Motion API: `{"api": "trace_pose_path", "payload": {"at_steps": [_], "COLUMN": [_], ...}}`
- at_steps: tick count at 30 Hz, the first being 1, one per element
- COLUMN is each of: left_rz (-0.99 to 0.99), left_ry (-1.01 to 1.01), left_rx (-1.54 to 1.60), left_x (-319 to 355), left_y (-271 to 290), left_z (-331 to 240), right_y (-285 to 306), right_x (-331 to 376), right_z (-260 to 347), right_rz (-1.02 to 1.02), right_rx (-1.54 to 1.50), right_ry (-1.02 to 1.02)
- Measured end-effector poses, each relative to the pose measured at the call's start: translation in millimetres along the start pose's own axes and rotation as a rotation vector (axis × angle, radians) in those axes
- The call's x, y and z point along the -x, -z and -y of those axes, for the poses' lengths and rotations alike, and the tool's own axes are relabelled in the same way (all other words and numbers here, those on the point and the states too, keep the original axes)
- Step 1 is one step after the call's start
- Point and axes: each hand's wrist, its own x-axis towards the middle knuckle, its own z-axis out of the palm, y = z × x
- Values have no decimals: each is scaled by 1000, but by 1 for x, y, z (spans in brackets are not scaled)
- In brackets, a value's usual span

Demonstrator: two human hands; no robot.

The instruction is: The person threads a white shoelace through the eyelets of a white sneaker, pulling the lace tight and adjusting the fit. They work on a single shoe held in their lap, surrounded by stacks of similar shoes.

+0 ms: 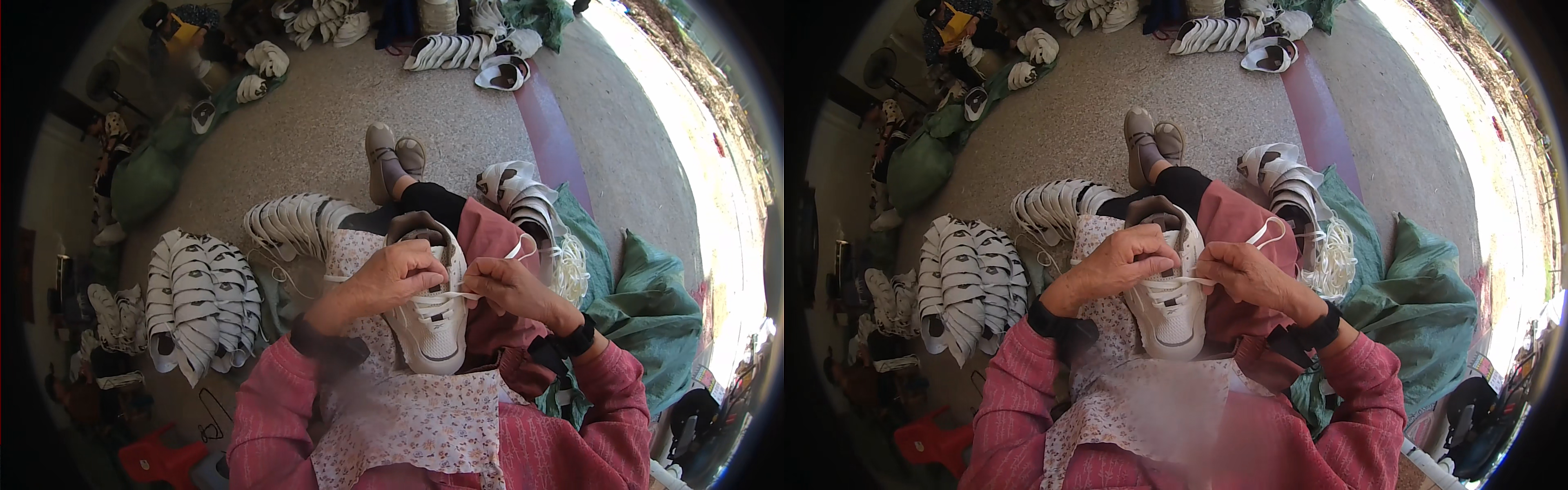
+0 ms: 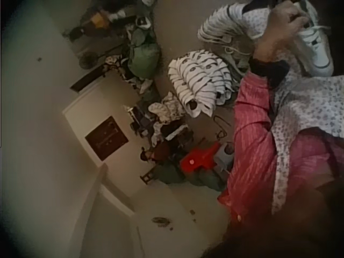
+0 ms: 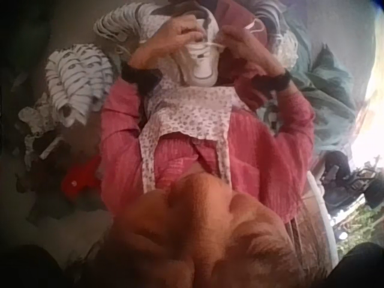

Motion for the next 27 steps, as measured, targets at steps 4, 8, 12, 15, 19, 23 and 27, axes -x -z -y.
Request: {"api": "trace_pose_path", "payload": {"at_steps": [4, 8, 12, 15, 19, 23, 27], "left_rz": [88, 164, 216, 163, 201, 166, 149], "left_ry": [7, 38, 40, 8, 11, 76, 23], "left_rx": [-117, -187, -307, -492, -572, -379, -413], "left_x": [-4, -11, -11, -6, -2, 1, 7], "left_y": [2, 5, 4, -4, -4, 0, -3], "left_z": [-2, -8, -11, -31, -30, -24, -18], "right_y": [-4, -21, -40, -51, -28, -1, 7], "right_x": [8, 29, 50, 63, 80, 87, 94], "right_z": [17, 58, 59, 50, 64, 66, 51], "right_rz": [66, 291, 470, 466, 489, 366, 201], "right_rx": [-234, -208, 42, 165, 370, 636, 587], "right_ry": [-60, -51, 393, 622, 585, 436, 354]}}
